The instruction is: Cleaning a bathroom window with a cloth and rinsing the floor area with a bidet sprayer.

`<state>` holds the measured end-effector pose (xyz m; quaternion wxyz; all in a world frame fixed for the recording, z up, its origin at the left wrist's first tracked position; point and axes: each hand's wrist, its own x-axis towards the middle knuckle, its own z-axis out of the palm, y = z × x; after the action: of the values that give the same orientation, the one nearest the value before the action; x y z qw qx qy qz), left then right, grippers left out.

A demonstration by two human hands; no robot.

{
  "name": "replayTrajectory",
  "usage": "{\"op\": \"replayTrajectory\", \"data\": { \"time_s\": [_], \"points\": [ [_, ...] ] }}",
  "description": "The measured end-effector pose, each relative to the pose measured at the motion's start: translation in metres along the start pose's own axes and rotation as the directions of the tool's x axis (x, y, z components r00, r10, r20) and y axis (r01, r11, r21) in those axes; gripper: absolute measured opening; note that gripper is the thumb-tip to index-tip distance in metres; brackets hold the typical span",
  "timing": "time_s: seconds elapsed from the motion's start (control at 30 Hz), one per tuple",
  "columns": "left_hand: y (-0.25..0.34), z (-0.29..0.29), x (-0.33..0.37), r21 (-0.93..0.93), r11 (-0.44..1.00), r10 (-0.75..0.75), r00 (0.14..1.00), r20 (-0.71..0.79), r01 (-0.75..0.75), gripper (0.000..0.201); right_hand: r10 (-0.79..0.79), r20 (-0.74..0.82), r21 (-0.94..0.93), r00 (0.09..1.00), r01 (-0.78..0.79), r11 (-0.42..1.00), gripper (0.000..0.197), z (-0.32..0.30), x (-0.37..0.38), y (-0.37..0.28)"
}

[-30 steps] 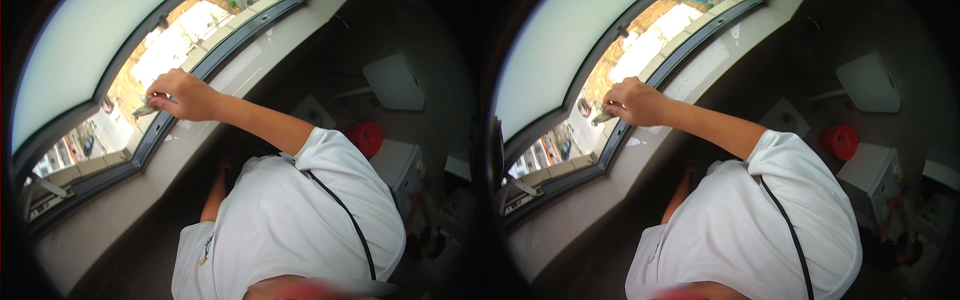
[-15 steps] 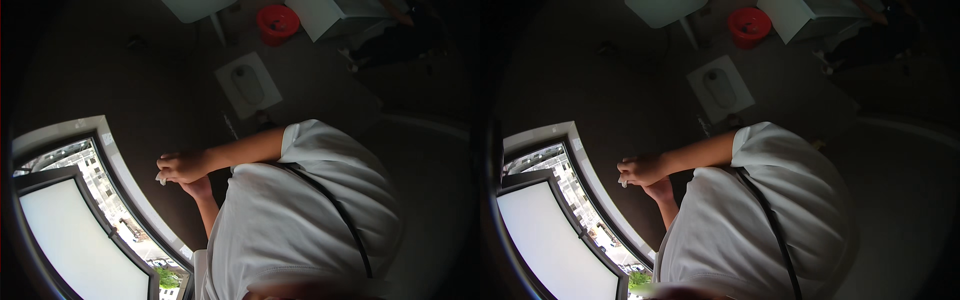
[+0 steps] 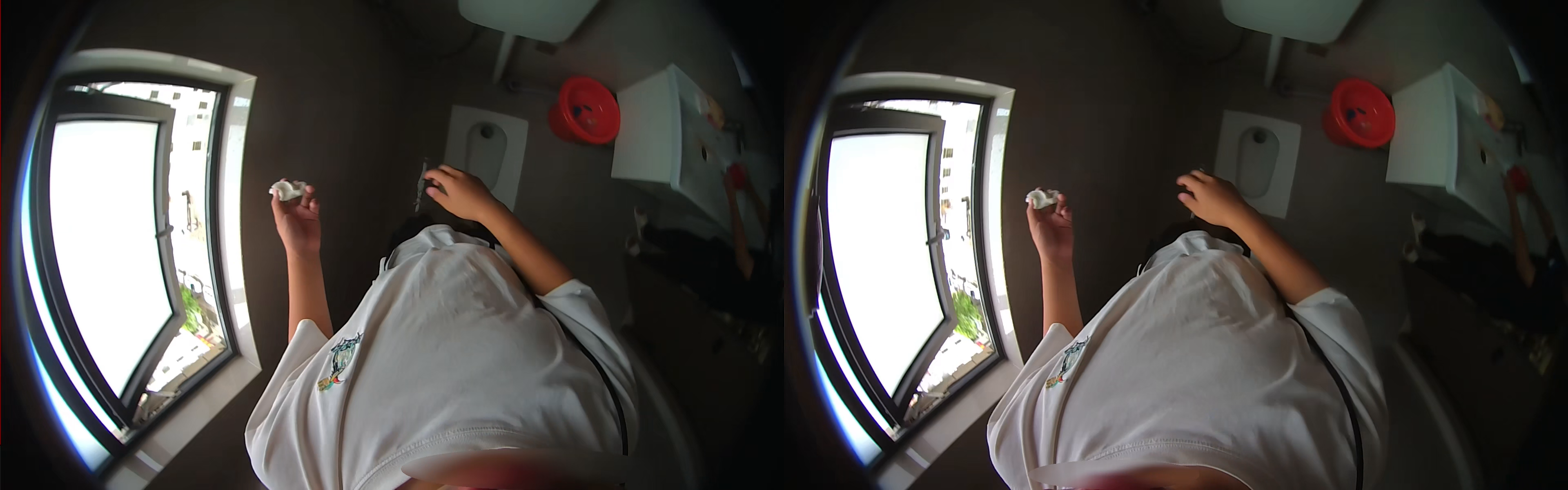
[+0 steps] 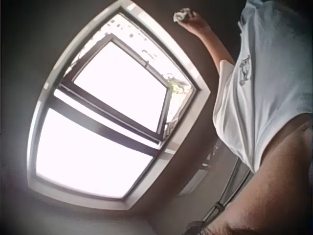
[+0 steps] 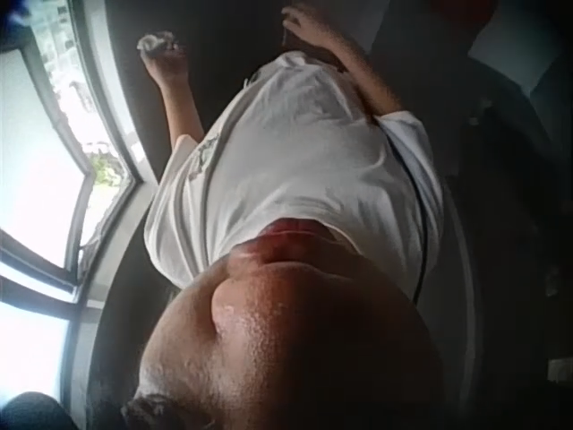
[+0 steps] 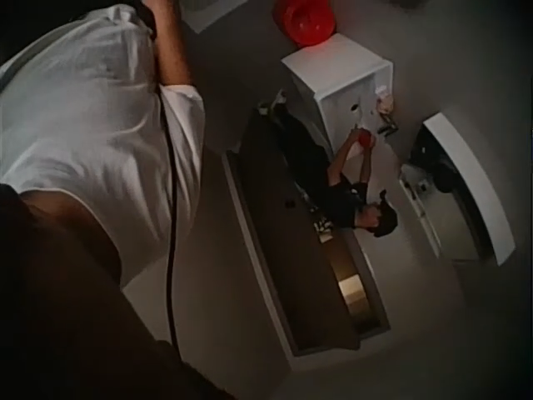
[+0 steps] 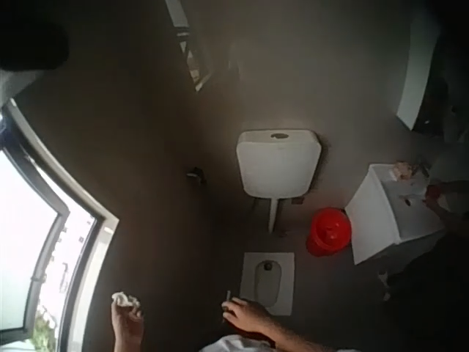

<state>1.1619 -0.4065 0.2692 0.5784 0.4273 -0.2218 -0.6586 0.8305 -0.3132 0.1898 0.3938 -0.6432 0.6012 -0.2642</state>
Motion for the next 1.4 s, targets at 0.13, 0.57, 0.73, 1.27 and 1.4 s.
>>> {"op": "replayTrajectory", "data": {
  "time_s": [0.13,0.57,0.73,1.27,1.4],
  "points": [
    [0.106,-0.035,0.013,-0.007,0.889,0.43,0.842,-0.325,-0.457,0.038,0.269,0.079,-0.041,0.96,-0.266,0.963,0.031,0.025,-0.027,0.1],
    [0.207,-0.132,0.074,0.99,0.141,0.833,0.54,-0.119,0.001,0.034,0.628,0.276,-0.079,0.728,-0.634,0.769,0.028,0.047,-0.134,0.369],
    [0.199,-0.137,0.103,0.99,0.008,0.687,0.718,-0.11,0.144,0.041,0.673,0.344,0.064,0.654,-0.732,0.679,0.03,0.028,-0.052,0.361],
    [0.182,-0.025,0.113,0.935,-0.022,0.895,0.41,0.176,-0.353,0.028,0.487,0.174,-0.094,0.856,-0.478,0.873,0.029,0.05,0.15,0.204],
    [0.068,0.072,0.141,0.619,0.641,0.375,0.889,0.264,-0.454,0.027,0.575,0.108,-0.101,0.811,-0.566,0.818,0.028,0.039,0.083,0.226]
  ]
}}
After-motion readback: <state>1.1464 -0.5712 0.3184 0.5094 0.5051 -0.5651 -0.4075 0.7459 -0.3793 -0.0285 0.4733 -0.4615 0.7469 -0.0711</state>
